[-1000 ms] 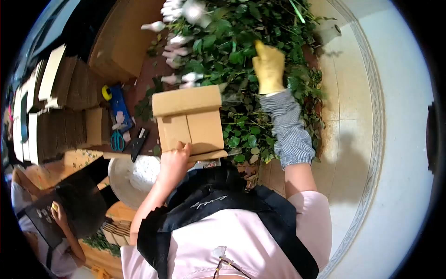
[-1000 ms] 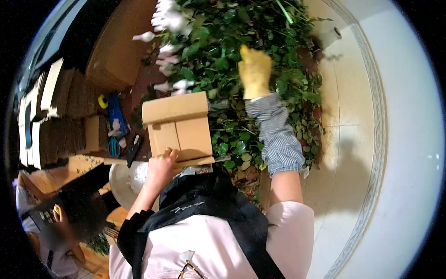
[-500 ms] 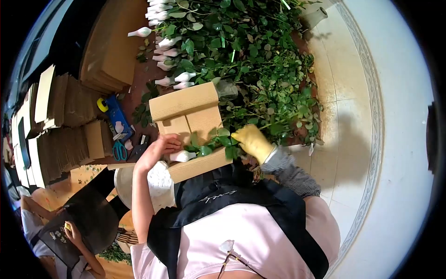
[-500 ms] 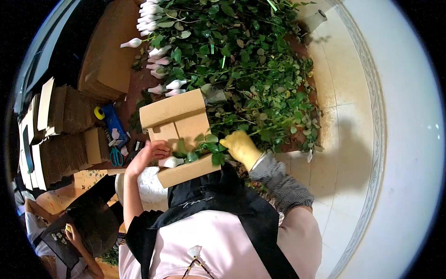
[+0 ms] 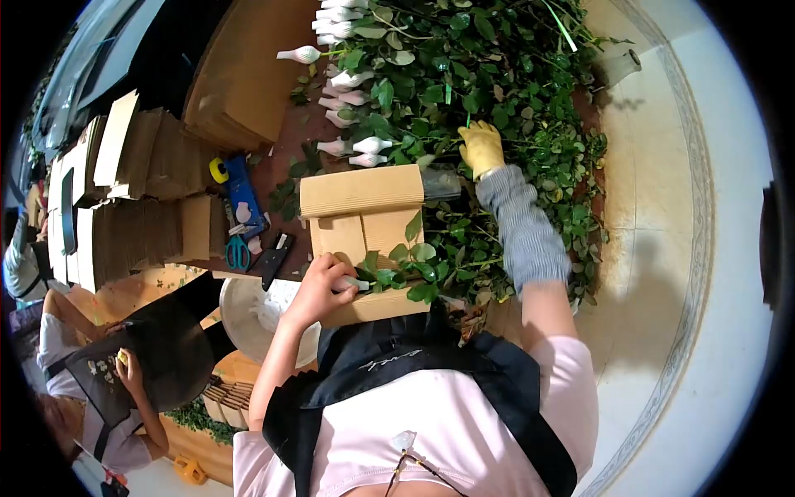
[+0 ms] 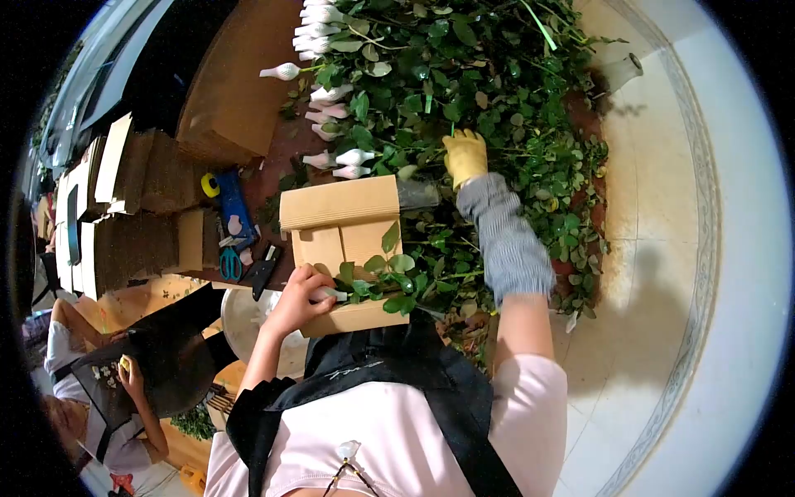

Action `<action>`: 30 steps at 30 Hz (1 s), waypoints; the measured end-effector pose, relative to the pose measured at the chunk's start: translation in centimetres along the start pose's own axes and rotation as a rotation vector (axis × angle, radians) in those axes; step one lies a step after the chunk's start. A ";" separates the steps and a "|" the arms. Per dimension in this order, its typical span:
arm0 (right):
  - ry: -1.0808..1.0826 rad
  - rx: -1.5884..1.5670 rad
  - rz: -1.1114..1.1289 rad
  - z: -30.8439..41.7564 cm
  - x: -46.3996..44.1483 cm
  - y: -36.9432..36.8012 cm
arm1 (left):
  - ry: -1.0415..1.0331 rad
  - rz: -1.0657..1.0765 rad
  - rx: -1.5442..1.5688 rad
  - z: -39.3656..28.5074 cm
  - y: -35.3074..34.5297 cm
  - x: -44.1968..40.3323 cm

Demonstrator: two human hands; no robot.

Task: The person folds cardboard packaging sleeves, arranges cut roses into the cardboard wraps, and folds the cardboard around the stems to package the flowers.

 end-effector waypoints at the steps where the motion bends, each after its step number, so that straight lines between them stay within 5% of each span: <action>1: -0.038 0.010 0.135 0.0 -0.6 -0.7 | 0.010 0.004 -0.001 0.0 -0.1 0.4; 3: 0.007 -0.268 -0.240 -0.8 -1.3 0.2 | 0.027 -0.004 -0.001 0.2 -0.1 0.1; 7: 0.252 -0.143 -0.685 2.5 0.4 12.7 | 0.060 -0.002 0.008 -0.1 -0.2 0.2; 11: 0.425 -0.322 -0.473 3.0 5.7 16.5 | 0.068 -0.006 0.036 -0.5 -0.1 0.4; 13: 0.384 -0.237 -0.050 5.4 9.2 17.8 | -0.033 -0.103 0.034 -0.2 -0.5 0.5; 17: 0.336 -0.013 0.377 9.3 16.3 9.2 | 0.124 -0.043 -0.022 0.8 -1.3 1.1; 19: 0.266 -0.076 0.218 9.7 19.3 6.9 | -0.006 -0.079 0.008 0.1 -1.1 0.7; 20: 0.168 -0.038 0.280 10.1 19.7 6.6 | -0.066 -0.123 -0.149 -0.5 -0.8 0.7; 23: 0.097 -0.121 0.000 11.0 20.7 6.9 | -0.083 -0.210 -0.518 -2.7 0.0 0.7; 24: 0.007 -0.495 -0.093 10.7 22.2 3.2 | -0.150 -0.264 -0.571 -3.3 0.4 0.2; 27: -0.098 -0.875 0.105 9.0 23.3 -0.1 | -0.187 -0.224 -0.559 -2.5 0.5 -0.9; 30: -0.105 -1.098 0.433 7.2 20.7 6.7 | 0.056 -0.068 -0.159 -0.6 -0.2 -0.8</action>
Point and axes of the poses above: each hand's wrist, its own x-axis away from the middle knuckle, its own y-axis out of the back of the hand, z = x × y, the point moved 2 cm from there along -x, towards the middle knuckle, and after that the axes turned 2 degrees about y, right-handed, at the moved point
